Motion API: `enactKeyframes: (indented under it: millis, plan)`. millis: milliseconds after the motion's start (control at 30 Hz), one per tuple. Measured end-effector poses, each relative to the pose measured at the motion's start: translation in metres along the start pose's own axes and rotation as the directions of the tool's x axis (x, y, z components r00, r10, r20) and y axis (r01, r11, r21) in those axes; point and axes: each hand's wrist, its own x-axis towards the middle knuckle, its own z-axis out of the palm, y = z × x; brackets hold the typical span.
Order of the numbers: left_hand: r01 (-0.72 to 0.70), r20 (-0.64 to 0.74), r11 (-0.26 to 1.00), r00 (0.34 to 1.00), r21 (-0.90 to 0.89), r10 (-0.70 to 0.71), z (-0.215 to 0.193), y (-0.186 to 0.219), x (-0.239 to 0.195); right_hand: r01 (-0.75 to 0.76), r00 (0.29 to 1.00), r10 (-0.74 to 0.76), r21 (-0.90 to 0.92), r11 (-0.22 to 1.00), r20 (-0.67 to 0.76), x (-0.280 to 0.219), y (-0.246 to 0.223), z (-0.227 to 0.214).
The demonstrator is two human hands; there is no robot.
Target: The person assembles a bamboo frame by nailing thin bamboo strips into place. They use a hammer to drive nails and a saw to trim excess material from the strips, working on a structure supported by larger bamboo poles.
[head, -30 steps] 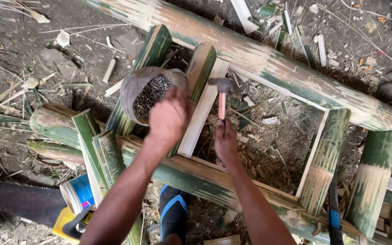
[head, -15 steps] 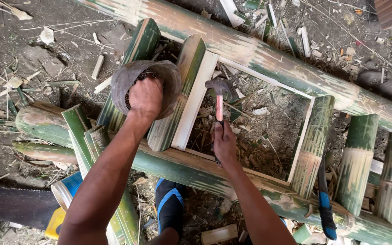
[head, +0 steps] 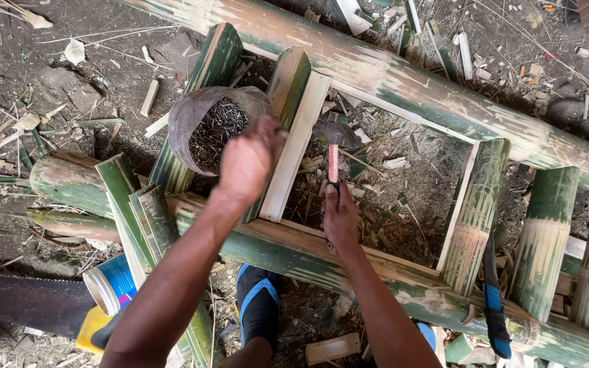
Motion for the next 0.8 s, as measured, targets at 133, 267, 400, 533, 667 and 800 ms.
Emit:
enactKeyframes:
  millis: [133, 267, 400, 533, 667, 800]
  plan:
    - [0.057, 0.026, 0.992, 0.998, -0.110, -0.055, 0.049, 0.024, -0.002, 0.027, 0.999, -0.028, -0.031, 0.999, -0.027, -0.002, 0.000, 0.002]
    - [-0.013, -0.016, 1.000, 1.000, -0.001, 0.013, 0.080, 0.007, -0.008, 0.006, 0.999, -0.011, -0.137, 0.990, -0.033, 0.000, 0.003, 0.003]
    - [0.103, -0.009, 0.992, 0.995, -0.067, -0.104, 0.100, -0.009, 0.002, 0.017, 0.999, -0.023, -0.224, 0.974, -0.026, 0.003, 0.006, 0.004]
    - [0.285, 0.028, 0.951, 0.957, 0.123, -0.290, 0.114, -0.011, 0.021, 0.202, 0.977, -0.212, -0.239, 0.950, -0.015, -0.004, 0.008, -0.001]
    - [0.319, -0.029, 0.946, 0.947, -0.051, -0.321, 0.106, -0.015, 0.025, 0.219, 0.974, -0.225, -0.246, 0.944, 0.002, -0.013, 0.004, -0.004]
    - [0.270, -0.092, 0.962, 0.958, -0.045, -0.273, 0.098, -0.008, 0.019, 0.296, 0.951, -0.308, -0.318, 0.901, 0.013, -0.014, -0.005, -0.002]
